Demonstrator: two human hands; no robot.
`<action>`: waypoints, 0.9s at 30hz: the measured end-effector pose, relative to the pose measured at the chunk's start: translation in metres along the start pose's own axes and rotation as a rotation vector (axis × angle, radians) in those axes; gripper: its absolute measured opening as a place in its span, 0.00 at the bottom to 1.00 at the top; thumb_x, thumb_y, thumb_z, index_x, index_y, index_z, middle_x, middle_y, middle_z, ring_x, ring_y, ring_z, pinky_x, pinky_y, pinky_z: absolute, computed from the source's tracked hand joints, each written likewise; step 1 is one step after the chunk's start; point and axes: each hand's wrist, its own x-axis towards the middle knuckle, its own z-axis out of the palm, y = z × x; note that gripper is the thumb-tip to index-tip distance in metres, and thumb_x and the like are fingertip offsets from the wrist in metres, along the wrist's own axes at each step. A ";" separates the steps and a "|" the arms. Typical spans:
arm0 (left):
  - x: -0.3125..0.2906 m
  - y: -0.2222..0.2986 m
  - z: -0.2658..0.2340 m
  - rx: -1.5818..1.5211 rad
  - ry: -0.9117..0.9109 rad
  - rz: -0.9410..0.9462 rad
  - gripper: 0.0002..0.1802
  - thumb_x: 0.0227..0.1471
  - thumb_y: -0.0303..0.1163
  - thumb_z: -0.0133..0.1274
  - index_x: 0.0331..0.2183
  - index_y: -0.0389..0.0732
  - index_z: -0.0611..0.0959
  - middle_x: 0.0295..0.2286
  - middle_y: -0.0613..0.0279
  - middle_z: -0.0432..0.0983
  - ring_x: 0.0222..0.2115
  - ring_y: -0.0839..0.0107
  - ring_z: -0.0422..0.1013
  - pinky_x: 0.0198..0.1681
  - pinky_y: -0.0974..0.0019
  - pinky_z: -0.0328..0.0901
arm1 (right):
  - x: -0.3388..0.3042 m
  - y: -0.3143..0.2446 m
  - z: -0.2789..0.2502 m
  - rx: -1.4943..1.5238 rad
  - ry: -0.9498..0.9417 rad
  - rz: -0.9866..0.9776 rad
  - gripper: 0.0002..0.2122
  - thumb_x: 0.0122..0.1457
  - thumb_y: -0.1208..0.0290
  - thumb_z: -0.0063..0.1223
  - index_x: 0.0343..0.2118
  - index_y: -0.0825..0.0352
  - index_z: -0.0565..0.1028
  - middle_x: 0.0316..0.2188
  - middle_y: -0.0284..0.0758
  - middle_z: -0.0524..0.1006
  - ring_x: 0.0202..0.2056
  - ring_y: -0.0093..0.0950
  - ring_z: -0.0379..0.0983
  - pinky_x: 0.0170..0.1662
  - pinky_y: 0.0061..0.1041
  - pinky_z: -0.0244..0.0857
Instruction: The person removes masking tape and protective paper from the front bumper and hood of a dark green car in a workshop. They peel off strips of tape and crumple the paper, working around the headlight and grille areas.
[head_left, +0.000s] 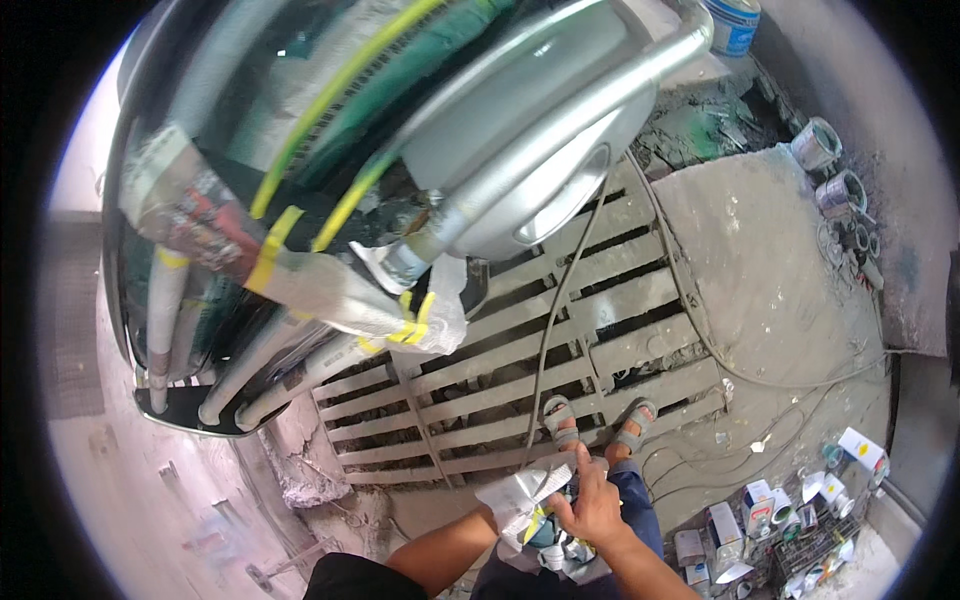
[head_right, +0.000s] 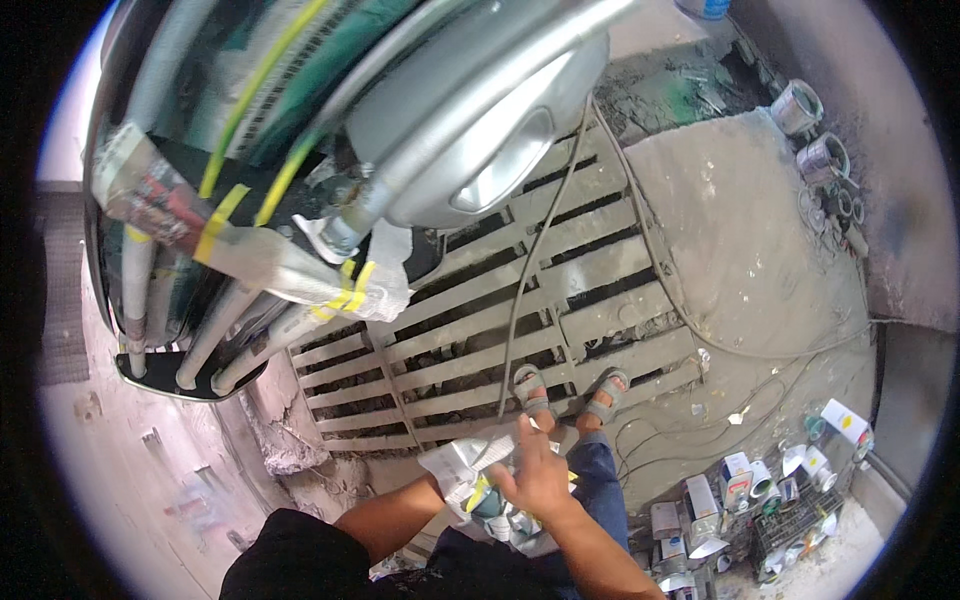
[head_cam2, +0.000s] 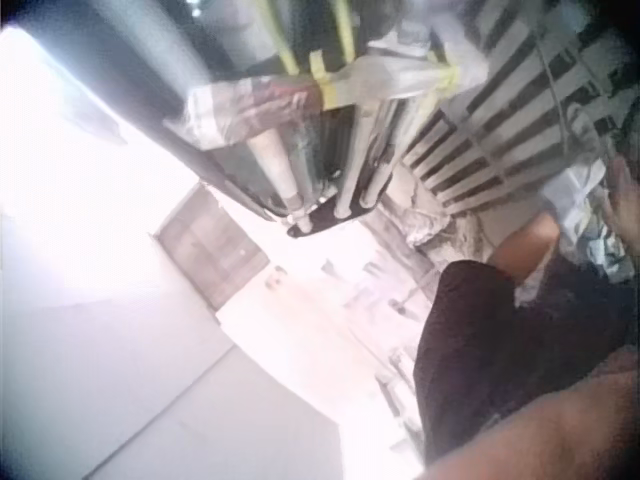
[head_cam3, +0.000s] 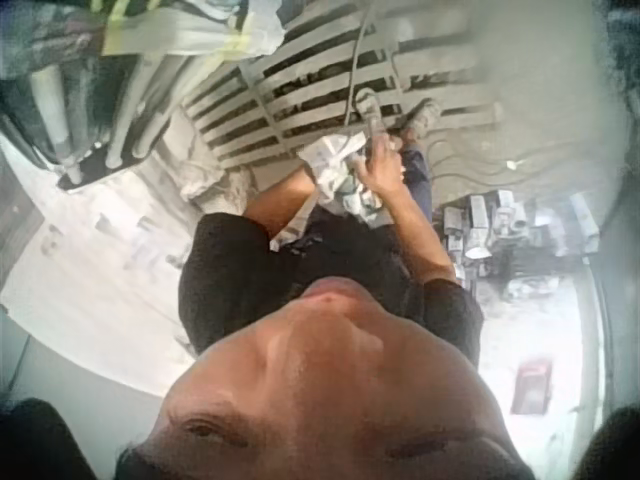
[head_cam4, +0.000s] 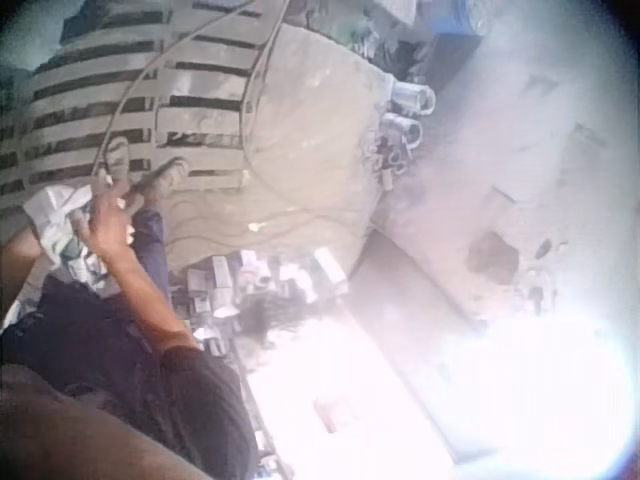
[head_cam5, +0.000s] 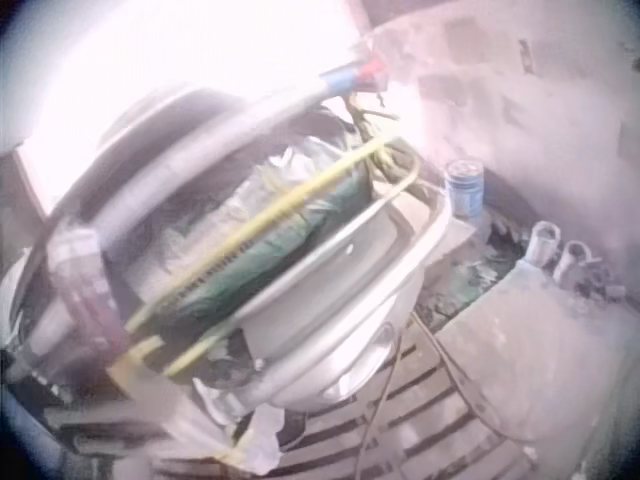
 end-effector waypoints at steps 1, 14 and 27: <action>-0.009 0.004 0.004 -0.020 0.003 0.027 0.15 0.51 0.35 0.52 0.40 0.37 0.80 0.36 0.61 0.77 0.36 0.71 0.72 0.44 0.64 0.66 | 0.008 -0.008 -0.001 -0.093 0.249 -0.268 0.38 0.48 0.52 0.55 0.57 0.73 0.58 0.46 0.53 0.67 0.42 0.49 0.68 0.41 0.43 0.65; -0.103 0.028 -0.016 -0.213 0.089 0.279 0.16 0.51 0.34 0.53 0.41 0.38 0.79 0.37 0.61 0.76 0.38 0.69 0.72 0.45 0.64 0.66 | 0.115 -0.146 -0.017 0.172 0.208 -0.452 0.29 0.55 0.72 0.51 0.59 0.72 0.55 0.45 0.46 0.72 0.39 0.41 0.72 0.41 0.35 0.67; -0.126 -0.012 -0.139 -0.364 0.316 0.287 0.17 0.51 0.33 0.53 0.43 0.39 0.78 0.39 0.61 0.76 0.40 0.68 0.71 0.46 0.64 0.66 | 0.179 -0.181 0.011 -0.168 0.388 -0.366 0.31 0.52 0.75 0.57 0.58 0.68 0.57 0.28 0.42 0.76 0.26 0.39 0.75 0.31 0.32 0.69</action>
